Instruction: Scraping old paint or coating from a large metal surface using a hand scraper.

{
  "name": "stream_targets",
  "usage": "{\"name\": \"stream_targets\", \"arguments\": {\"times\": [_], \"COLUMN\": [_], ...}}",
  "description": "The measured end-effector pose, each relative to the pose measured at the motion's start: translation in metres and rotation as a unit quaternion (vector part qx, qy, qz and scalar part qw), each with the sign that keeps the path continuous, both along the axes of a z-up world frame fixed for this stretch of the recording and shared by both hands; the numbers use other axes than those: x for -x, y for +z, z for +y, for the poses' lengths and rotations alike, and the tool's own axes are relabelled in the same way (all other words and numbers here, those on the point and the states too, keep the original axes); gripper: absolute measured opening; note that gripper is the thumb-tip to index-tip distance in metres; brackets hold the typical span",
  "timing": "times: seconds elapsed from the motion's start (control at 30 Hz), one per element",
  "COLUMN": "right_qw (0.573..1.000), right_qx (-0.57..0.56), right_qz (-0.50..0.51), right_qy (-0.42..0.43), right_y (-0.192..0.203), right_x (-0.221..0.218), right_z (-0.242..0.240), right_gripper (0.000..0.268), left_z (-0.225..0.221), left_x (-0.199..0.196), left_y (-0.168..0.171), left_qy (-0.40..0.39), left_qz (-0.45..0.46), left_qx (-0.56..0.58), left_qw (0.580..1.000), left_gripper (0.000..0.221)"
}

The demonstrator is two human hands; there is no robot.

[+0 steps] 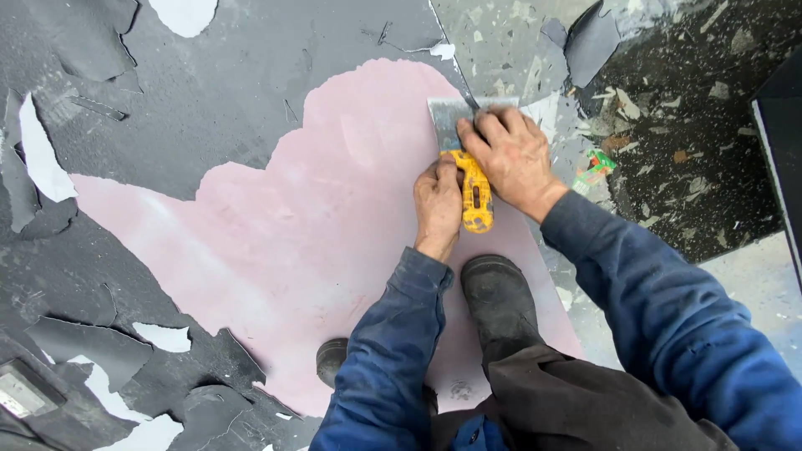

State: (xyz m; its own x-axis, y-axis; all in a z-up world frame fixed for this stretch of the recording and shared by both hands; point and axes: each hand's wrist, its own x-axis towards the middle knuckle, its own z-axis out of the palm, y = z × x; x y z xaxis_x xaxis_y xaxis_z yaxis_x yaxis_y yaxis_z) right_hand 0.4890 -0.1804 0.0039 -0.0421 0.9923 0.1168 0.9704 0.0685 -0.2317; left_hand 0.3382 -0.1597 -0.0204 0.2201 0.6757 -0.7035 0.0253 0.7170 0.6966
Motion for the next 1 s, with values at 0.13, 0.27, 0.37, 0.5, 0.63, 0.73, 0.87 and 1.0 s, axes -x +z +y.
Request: {"name": "stream_targets", "arguments": {"times": [0.13, 0.27, 0.37, 0.5, 0.63, 0.73, 0.87, 1.0], "right_qw": [0.999, 0.999, 0.999, 0.995, 0.997, 0.998, 0.998, 0.995], "right_qx": [-0.025, -0.027, -0.009, -0.050, -0.059, -0.052, 0.006, 0.059], "right_qz": [-0.035, -0.030, -0.037, -0.068, -0.033, 0.018, 0.062, 0.070], "right_qy": [0.018, 0.020, 0.028, 0.045, 0.031, 0.013, -0.029, -0.035], "right_y": [0.007, -0.007, -0.010, -0.016, -0.022, -0.008, 0.016, 0.025], "right_x": [-0.001, -0.007, -0.002, -0.032, -0.042, -0.035, -0.020, -0.014], "right_z": [0.016, 0.028, 0.027, 0.081, 0.128, 0.138, 0.066, 0.022], "right_gripper": [0.039, 0.036, 0.036, 0.030, 0.019, 0.024, 0.030, 0.037], "left_z": [0.033, 0.024, 0.029, 0.068, 0.132, 0.143, 0.082, 0.057], "left_x": [-0.010, -0.007, -0.009, -0.036, -0.052, -0.035, 0.019, 0.030], "left_y": [0.020, -0.003, 0.000, -0.025, 0.005, 0.030, 0.001, -0.010], "left_qy": [-0.018, 0.009, 0.019, 0.053, 0.088, 0.051, 0.014, -0.035], "left_qz": [0.006, -0.009, -0.006, -0.017, -0.078, -0.017, 0.106, 0.171], "left_qx": [-0.050, 0.001, -0.008, -0.033, -0.065, -0.050, -0.202, -0.364], "left_qw": [0.999, 1.000, 1.000, 0.998, 0.991, 0.997, 0.974, 0.915], "left_gripper": [0.036, 0.035, 0.036, 0.037, 0.039, 0.041, 0.032, 0.035]}}
